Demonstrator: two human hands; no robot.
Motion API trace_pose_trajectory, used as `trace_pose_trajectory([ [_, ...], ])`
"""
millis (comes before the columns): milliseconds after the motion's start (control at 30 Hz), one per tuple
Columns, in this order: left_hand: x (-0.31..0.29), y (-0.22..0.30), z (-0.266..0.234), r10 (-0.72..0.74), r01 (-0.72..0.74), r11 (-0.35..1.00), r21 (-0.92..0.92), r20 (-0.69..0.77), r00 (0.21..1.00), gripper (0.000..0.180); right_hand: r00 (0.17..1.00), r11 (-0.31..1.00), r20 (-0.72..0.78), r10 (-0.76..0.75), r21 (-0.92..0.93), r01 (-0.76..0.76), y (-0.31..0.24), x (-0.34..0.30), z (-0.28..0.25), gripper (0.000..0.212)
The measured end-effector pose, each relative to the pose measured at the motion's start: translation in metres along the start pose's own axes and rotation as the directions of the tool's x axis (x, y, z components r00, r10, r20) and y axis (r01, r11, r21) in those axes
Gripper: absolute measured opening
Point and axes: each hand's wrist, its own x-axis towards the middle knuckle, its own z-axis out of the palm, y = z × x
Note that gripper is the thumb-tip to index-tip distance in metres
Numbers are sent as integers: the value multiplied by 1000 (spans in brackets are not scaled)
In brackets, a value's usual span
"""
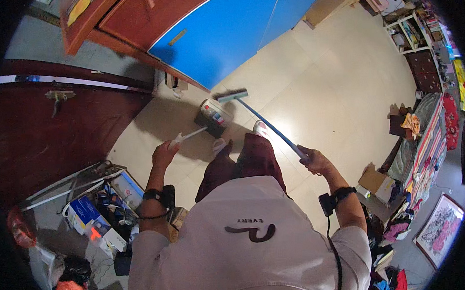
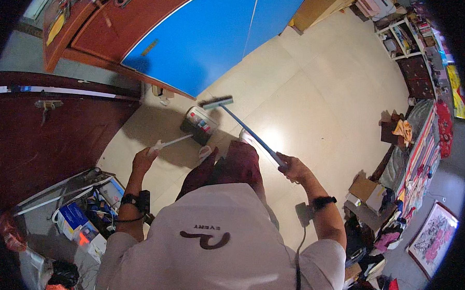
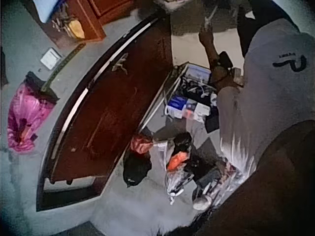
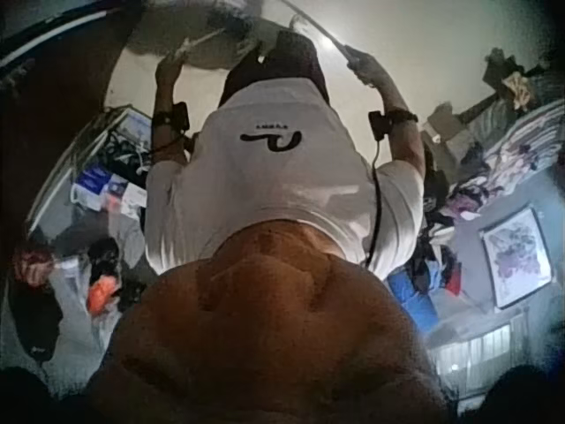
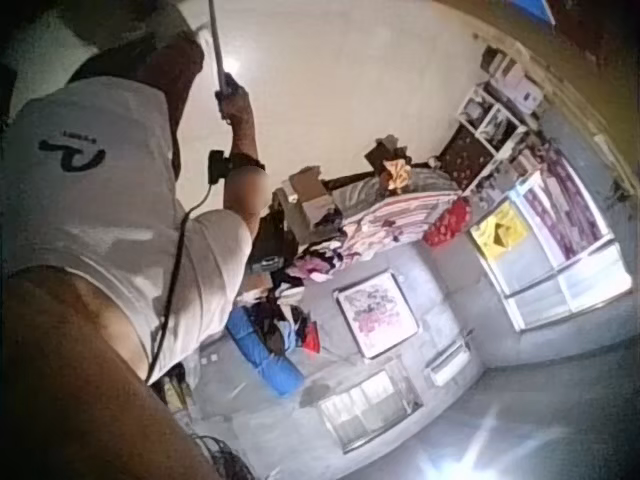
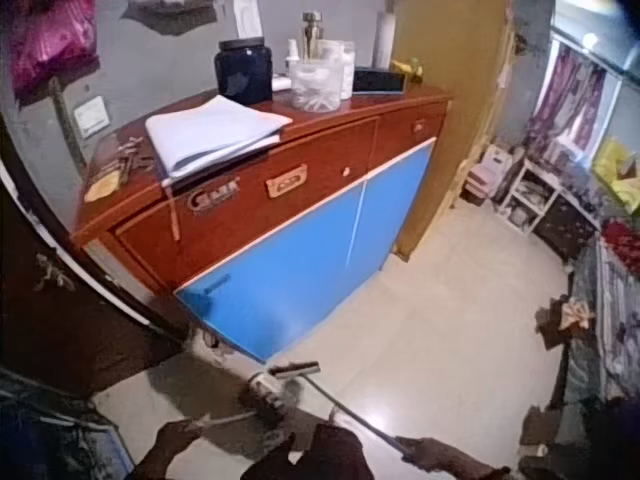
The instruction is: Sweeping the floor of a bedroom using a broom and dustpan.
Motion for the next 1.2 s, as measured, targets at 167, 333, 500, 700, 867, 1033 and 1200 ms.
trace_pose_trajectory([
  [167, -5, -24, -6, 74, -85, 992, 92, 115, 991, 57, 998, 995, -30, -54, 84, 57, -28, 44, 63, 60],
  [333, -2, -32, -24, 77, -82, 996, 42, 108, 991, 48, 996, 992, -63, -70, -113, 63, -25, 59, 127, 58],
  [500, 4, -51, -26, 114, -113, 993, -26, 67, 991, 42, 996, 978, -41, 82, 197, -72, 4, 2, 150, 61],
  [700, 12, -54, -37, 209, -206, 978, -35, 161, 965, 42, 964, 774, -138, 226, 627, -91, 0, -47, 172, 63],
  [867, 27, -55, -36, 259, -262, 965, -10, 177, 949, 44, 977, 702, -182, 110, 710, 54, -14, 19, 189, 37],
  [1033, 33, -48, -35, 306, -301, 952, -52, 155, 939, 43, 982, 637, -157, 102, 768, 57, -30, 51, 220, 33],
  [1200, 36, -46, -29, 300, -294, 954, -58, 194, 934, 43, 985, 499, 153, -82, 861, -92, -31, 21, 242, 31],
])
